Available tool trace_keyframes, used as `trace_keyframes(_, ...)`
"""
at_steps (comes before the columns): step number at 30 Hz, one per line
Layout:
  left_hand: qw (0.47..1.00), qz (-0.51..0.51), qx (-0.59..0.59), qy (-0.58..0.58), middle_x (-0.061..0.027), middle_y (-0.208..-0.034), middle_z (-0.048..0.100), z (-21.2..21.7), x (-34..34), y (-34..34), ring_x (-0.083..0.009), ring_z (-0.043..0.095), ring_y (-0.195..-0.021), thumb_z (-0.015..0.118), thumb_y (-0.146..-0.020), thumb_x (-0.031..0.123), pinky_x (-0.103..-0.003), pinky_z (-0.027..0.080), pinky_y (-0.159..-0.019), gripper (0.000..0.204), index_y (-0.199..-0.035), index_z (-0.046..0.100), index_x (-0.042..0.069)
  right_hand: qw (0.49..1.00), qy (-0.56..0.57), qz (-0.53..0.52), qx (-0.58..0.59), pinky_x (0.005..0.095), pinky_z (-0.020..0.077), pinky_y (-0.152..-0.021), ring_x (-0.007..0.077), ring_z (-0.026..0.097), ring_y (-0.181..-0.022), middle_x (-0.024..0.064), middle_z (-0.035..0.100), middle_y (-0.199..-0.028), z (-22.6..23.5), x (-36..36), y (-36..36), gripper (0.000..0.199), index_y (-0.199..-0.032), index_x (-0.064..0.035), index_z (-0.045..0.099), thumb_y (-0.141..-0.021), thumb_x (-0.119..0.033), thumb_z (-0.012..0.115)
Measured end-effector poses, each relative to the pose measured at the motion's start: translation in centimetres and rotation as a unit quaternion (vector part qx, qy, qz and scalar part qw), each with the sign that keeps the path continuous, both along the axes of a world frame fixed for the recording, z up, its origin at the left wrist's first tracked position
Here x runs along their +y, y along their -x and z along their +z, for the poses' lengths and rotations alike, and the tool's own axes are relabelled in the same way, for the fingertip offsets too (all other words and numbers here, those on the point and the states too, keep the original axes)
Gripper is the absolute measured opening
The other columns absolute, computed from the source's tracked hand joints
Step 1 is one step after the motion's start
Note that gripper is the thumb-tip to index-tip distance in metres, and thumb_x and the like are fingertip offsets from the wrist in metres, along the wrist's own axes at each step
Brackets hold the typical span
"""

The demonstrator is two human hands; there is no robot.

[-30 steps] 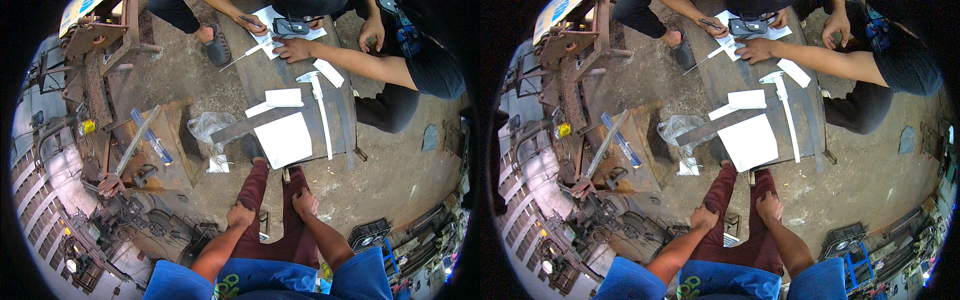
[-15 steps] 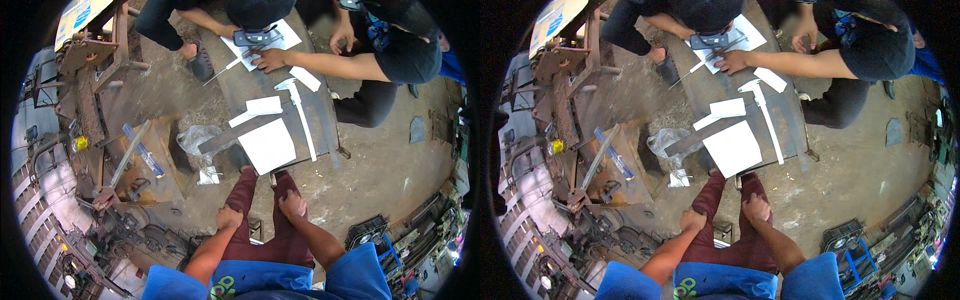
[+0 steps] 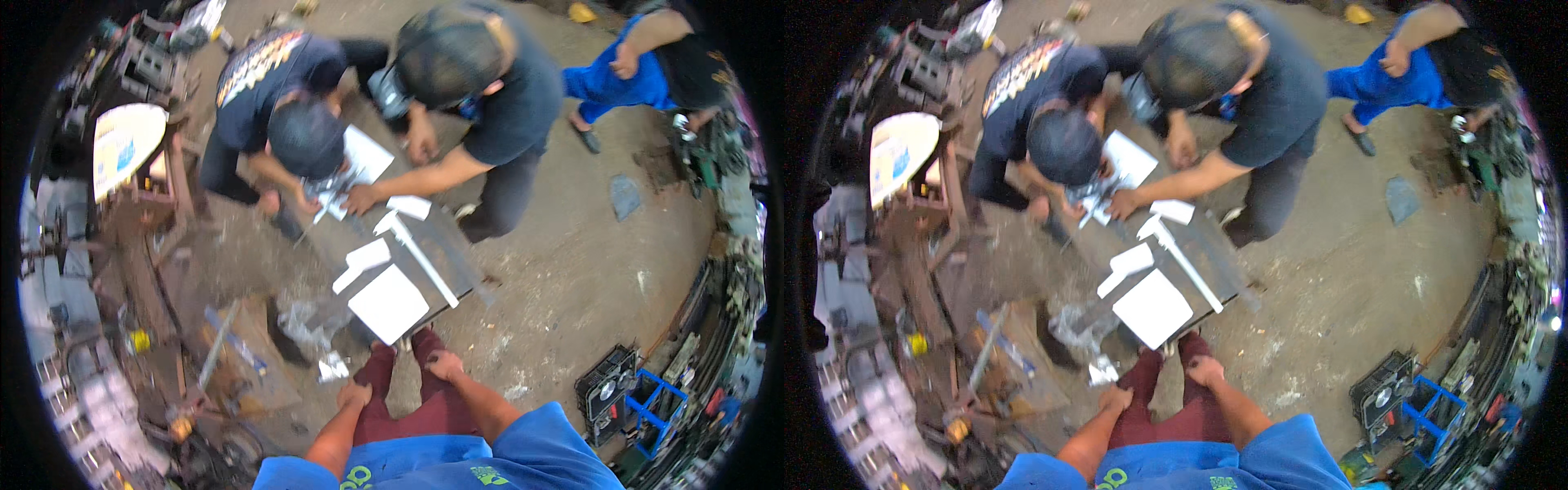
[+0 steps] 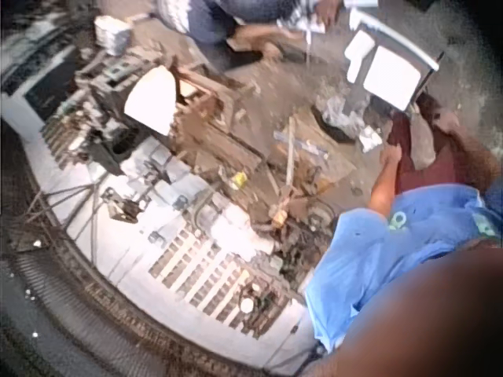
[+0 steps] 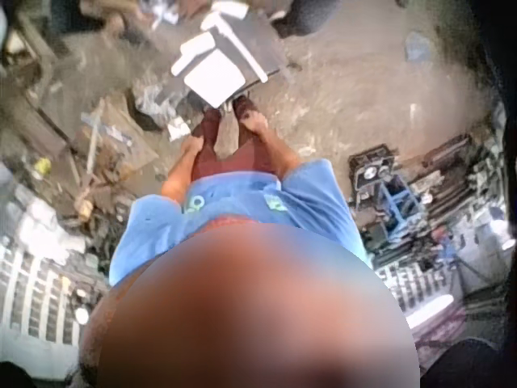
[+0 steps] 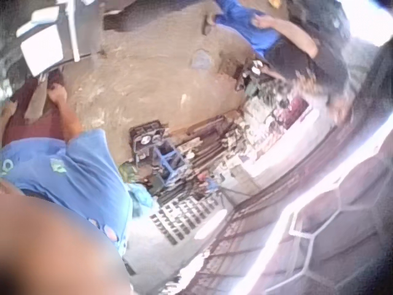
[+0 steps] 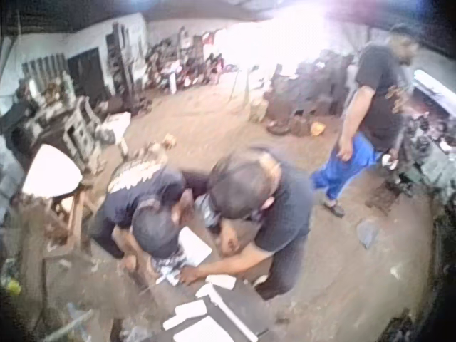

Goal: The person walks through a workshop, picks up a caliper, and measures a metal part on a lathe. They then join coworkers at a table to measure and mark metal sheets before returning to the lathe to measure another part.

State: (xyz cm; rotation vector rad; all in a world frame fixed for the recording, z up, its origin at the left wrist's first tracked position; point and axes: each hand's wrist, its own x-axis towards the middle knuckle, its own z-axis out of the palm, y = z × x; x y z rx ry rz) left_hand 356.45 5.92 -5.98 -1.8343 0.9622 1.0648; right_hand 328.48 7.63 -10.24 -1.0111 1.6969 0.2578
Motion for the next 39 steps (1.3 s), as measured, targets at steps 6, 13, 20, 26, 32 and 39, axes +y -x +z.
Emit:
trace_keyframes(6,0.981,-0.157,0.109,-0.034,-0.0217,-0.151,0.037,1.3,-4.4,-0.6,-0.0385,0.041,-0.137,0.052,-0.087,0.062,-0.048,0.032,-0.113,0.087,-0.152,0.03,0.008,0.985,0.047,0.003,-0.164,0.0414,0.0417,-0.105,0.0338,0.056,-0.121,0.0153,0.06,-0.132,3.2,3.7,5.0,0.054,-0.128,-0.0105,0.062,-0.083,-0.04,0.065)
trace_keyframes(13,0.97,-0.04,0.115,-0.211,-0.0237,-0.145,0.046,1.2,-12.6,-1.7,-0.0368,0.047,-0.132,0.063,-0.083,0.059,-0.045,0.04,-0.107,0.079,-0.141,0.049,0.006,0.975,0.075,-0.181,-0.105,0.0387,0.0476,-0.098,0.0285,0.063,-0.111,0.0137,0.066,-0.123,8.1,10.2,4.3,0.052,-0.127,-0.01,0.064,-0.086,-0.041,0.065)
trace_keyframes(20,0.839,-0.475,0.238,-0.117,-0.0161,-0.13,0.062,2.0,-12.0,-1.3,-0.0316,0.059,-0.118,0.071,-0.075,0.063,-0.046,0.046,-0.097,0.074,-0.119,0.067,0.004,0.92,-0.006,-0.391,0.019,0.0365,0.0552,-0.081,0.024,0.067,-0.097,0.0125,0.069,-0.115,14.0,17.7,-2.0,0.048,-0.118,-0.0097,0.069,-0.081,-0.04,0.071)
trace_keyframes(26,0.865,-0.403,0.292,-0.061,-0.0206,-0.113,0.068,5.2,-16.8,-7.3,-0.0344,0.069,-0.09,0.073,-0.075,0.059,-0.046,0.055,-0.08,0.073,-0.115,0.067,-0.001,0.846,0.078,-0.52,0.083,0.0367,0.0573,-0.072,0.0227,0.07,-0.084,0.0132,0.073,-0.102,11.6,22.5,-12.6,0.043,-0.114,-0.0041,0.07,-0.082,-0.032,0.071)
trace_keyframes(32,0.865,-0.421,0.256,0.093,-0.015,-0.123,0.065,7.1,-26.9,-8.0,-0.0325,0.062,-0.114,0.065,-0.084,0.053,-0.04,0.048,-0.097,0.051,-0.11,0.071,0.009,0.824,0.148,-0.543,0.064,0.0363,0.0538,-0.076,0.0211,0.069,-0.083,0.0127,0.074,-0.095,8.9,26.7,-16.6,0.027,-0.095,-0.001,0.075,-0.084,-0.025,0.071)
trace_keyframes(39,0.909,-0.132,0.348,0.19,-0.0214,-0.091,0.071,10.3,-30.4,-4.4,-0.028,0.071,-0.069,0.064,-0.09,0.038,-0.042,0.055,-0.057,0.051,-0.112,0.063,-0.007,0.664,0.1,-0.741,0.003,0.0333,0.0515,-0.067,0.0185,0.066,-0.071,0.0121,0.072,-0.085,11.9,25.6,-16.6,0.027,-0.096,0.0057,0.072,-0.084,-0.019,0.072)
